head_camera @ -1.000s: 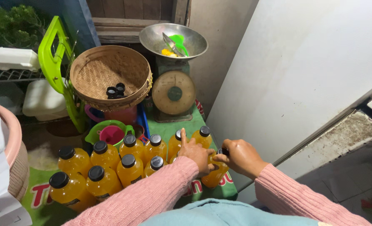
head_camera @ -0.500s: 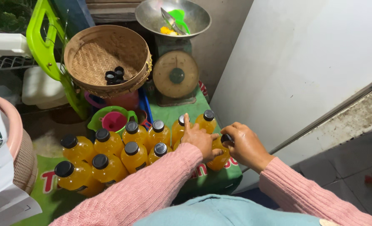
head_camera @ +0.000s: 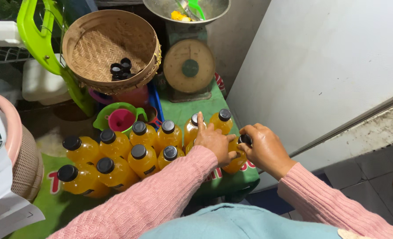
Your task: The person applies printed labels to plastic bottles filled with orange liquid. They peel individual labels from a sheet, align and smooth them onto the bottles, then screw on black caps. The person repeats this process for multiple bottles.
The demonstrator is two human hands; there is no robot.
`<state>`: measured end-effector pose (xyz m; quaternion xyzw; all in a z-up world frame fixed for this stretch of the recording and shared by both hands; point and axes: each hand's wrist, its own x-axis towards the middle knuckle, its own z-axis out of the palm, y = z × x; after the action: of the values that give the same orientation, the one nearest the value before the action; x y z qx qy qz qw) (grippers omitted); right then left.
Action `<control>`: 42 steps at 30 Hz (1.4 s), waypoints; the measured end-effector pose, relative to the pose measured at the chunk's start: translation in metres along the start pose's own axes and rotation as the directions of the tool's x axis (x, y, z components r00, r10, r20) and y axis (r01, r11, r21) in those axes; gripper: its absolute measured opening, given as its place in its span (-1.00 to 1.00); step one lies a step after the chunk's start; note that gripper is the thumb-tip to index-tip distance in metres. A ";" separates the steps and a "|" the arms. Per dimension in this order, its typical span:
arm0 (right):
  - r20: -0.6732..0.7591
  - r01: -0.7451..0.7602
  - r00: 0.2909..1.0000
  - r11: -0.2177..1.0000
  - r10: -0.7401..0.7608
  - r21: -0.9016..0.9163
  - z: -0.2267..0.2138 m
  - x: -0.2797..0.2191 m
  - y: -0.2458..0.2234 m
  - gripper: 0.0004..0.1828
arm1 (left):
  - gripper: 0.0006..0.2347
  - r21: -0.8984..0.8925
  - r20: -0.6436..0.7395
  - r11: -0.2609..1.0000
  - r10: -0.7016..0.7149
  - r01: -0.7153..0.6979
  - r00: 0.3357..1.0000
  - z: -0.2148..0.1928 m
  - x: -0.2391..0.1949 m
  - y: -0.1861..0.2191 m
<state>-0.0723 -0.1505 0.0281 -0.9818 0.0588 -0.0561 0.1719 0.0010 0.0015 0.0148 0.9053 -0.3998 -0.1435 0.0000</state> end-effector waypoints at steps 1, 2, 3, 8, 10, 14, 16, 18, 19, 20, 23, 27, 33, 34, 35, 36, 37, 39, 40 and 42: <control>-0.010 0.030 1.000 1.000 -0.029 0.008 -0.001 0.000 0.001 -0.60 | -0.45 -0.005 0.004 1.000 -0.002 0.002 1.000 -0.001 0.000 0.000; -0.019 0.059 0.998 0.998 -0.059 0.015 -0.001 -0.001 0.002 -0.57 | -0.45 -0.009 0.009 1.000 -0.003 0.003 1.000 -0.001 0.000 0.000; -0.031 0.089 0.996 0.996 -0.089 0.021 -0.001 -0.001 0.004 -0.54 | -0.45 -0.012 0.009 1.000 -0.003 0.003 1.000 -0.001 0.000 0.000; 0.009 0.081 0.997 0.997 -0.081 0.019 0.001 0.001 0.009 -0.59 | -0.44 -0.024 0.010 1.000 -0.009 0.010 1.000 -0.003 0.001 0.001; 0.025 0.052 0.998 0.998 -0.053 0.034 0.001 0.003 0.009 -0.58 | -0.44 -0.020 0.002 1.000 -0.010 0.010 1.000 -0.004 0.000 0.001; -0.071 0.106 0.992 0.989 -0.099 0.099 0.001 -0.002 0.007 -0.56 | -0.43 -0.006 -0.024 1.000 -0.002 0.002 1.000 -0.003 -0.001 0.001; -0.105 0.104 0.990 0.988 -0.092 0.111 0.001 -0.004 0.006 -0.55 | -0.41 -0.016 -0.017 1.000 -0.003 0.003 1.000 -0.004 0.000 0.000; -0.085 0.039 0.996 0.995 -0.032 0.091 0.002 -0.004 0.005 -0.54 | -0.42 -0.020 -0.021 1.000 -0.013 0.012 1.000 -0.002 0.001 0.001; -0.076 0.030 0.997 0.996 -0.024 0.088 0.002 -0.004 0.005 -0.56 | -0.43 -0.017 -0.033 1.000 -0.019 0.018 0.999 -0.001 0.003 0.002; -0.068 0.021 0.998 0.996 -0.015 0.086 0.002 -0.003 0.005 -0.57 | -0.45 -0.015 -0.044 1.000 -0.025 0.024 0.999 0.000 0.004 0.002; -0.086 0.098 0.992 0.994 -0.094 0.052 0.003 -0.002 0.006 -0.66 | -0.46 -0.055 -0.071 0.997 -0.050 0.046 0.996 0.004 0.005 0.004; -0.084 0.210 0.975 0.975 -0.203 0.073 0.004 0.001 0.009 -0.77 | -0.45 -0.026 -0.045 0.998 -0.050 0.049 0.998 0.004 0.006 0.004; 0.003 0.237 0.971 0.966 -0.239 0.106 -0.001 0.002 0.011 -0.66 | -0.44 -0.028 -0.040 0.999 -0.045 0.044 0.998 0.001 0.004 0.004; -0.005 0.227 0.974 0.969 -0.228 0.099 -0.002 0.002 0.011 -0.69 | -0.43 -0.020 -0.036 0.999 -0.046 0.045 0.998 0.001 0.004 0.004; -0.014 0.216 0.976 0.972 -0.215 0.092 -0.004 0.002 0.010 -0.70 | -0.42 -0.013 -0.030 0.999 -0.046 0.046 0.998 0.001 0.004 0.005; -0.023 0.204 0.979 0.975 -0.203 0.085 -0.005 0.002 0.010 -0.69 | -0.42 -0.017 -0.036 0.999 -0.045 0.044 0.998 0.001 0.004 0.005; 0.012 0.122 0.992 0.991 -0.123 0.057 -0.006 0.003 0.009 -0.66 | -0.42 -0.022 -0.041 0.999 -0.043 0.042 0.998 0.002 0.003 0.005; 0.073 -0.042 0.996 0.999 0.043 -0.005 -0.009 0.005 0.007 -0.57 | -0.43 -0.022 -0.043 0.999 -0.042 0.042 0.998 0.003 0.004 0.005; 0.081 -0.042 0.996 0.999 0.044 -0.024 -0.010 0.005 0.007 -0.57 | -0.42 -0.017 -0.040 0.999 -0.044 0.043 0.998 0.003 0.004 0.005; 0.098 -0.043 0.994 0.997 0.048 -0.060 -0.011 0.006 0.006 -0.55 | -0.43 -0.011 -0.040 0.999 -0.046 0.045 0.998 0.003 0.005 0.005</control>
<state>-0.0685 -0.1607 0.0372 -0.9863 0.0741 -0.0018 0.1475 -0.0007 -0.0049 0.0108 0.9168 -0.3784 -0.1273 0.0091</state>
